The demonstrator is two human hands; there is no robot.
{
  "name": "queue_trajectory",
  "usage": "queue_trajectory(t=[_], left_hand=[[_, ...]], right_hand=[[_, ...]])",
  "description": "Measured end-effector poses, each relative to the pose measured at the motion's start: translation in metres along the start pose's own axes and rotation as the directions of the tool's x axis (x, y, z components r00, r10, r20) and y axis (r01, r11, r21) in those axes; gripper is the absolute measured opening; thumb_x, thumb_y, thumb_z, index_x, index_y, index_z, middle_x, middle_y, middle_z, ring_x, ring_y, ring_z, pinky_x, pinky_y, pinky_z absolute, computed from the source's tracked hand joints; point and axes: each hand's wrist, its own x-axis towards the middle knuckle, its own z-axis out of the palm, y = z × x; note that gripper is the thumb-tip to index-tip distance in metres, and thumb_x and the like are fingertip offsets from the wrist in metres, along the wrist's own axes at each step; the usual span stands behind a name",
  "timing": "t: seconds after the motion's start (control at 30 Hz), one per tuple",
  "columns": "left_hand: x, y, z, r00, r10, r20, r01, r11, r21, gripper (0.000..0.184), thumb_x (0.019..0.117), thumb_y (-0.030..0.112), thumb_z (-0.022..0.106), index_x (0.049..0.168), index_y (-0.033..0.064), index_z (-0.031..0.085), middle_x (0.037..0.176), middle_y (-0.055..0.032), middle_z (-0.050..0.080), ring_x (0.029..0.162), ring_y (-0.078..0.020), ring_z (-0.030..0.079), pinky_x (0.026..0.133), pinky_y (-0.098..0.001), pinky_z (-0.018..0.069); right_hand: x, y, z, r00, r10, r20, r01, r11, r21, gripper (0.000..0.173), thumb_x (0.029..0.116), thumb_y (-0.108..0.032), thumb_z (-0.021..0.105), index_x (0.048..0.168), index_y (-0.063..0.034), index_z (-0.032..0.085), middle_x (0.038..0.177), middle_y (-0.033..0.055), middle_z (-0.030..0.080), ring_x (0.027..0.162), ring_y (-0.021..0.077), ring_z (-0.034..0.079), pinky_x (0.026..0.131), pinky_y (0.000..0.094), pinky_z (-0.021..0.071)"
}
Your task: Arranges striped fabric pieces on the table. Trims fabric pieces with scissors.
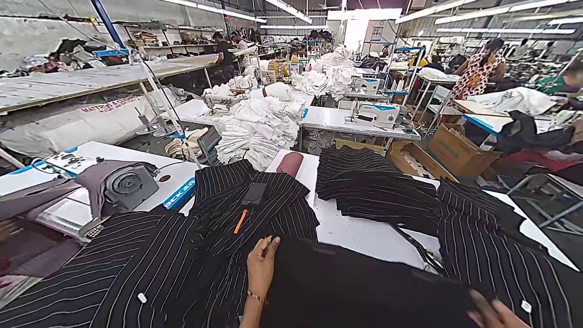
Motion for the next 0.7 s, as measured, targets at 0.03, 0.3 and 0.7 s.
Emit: queue_trajectory(t=[0.03,0.3,0.7], left_hand=[[0.013,-0.004,0.003,0.999,-0.029,0.024,0.027,0.998,0.05,0.027,0.1002,0.02,0.064,0.102,-0.0059,0.074,0.08,-0.0138,0.068,0.066,-0.0192,0.06,0.071,-0.0417,0.0525],[0.075,-0.025,0.063,0.96,-0.075,0.269,0.004,0.967,0.253,0.037,0.1074,0.014,0.048,0.137,-0.0069,0.056,0.134,-0.0253,0.063,0.127,-0.0352,0.061,0.112,-0.0473,0.043],[-0.124,-0.063,0.078,0.505,0.123,0.854,-0.596,0.766,0.242,0.094,0.0905,0.064,0.063,0.156,0.0023,0.039,0.164,-0.0156,0.035,0.154,-0.0339,0.03,0.122,-0.0669,0.0135]], right_hand=[[0.011,0.004,0.019,1.0,-0.019,0.021,0.021,0.997,-0.07,0.042,0.1047,-0.028,0.056,0.1,0.012,0.065,0.084,0.0202,0.07,0.077,0.0281,0.071,0.077,0.0509,0.0577],[0.043,0.003,0.125,0.954,-0.22,0.204,0.272,0.92,-0.281,0.053,0.103,-0.017,0.056,0.149,0.0086,0.044,0.155,0.0331,0.041,0.146,0.0454,0.04,0.121,0.055,0.0316],[-0.001,0.043,0.176,0.856,-0.289,0.428,0.485,0.735,-0.474,0.079,0.0999,-0.064,0.041,0.158,-0.0113,0.041,0.165,0.0194,0.032,0.153,0.0394,0.031,0.121,0.069,0.0171]])
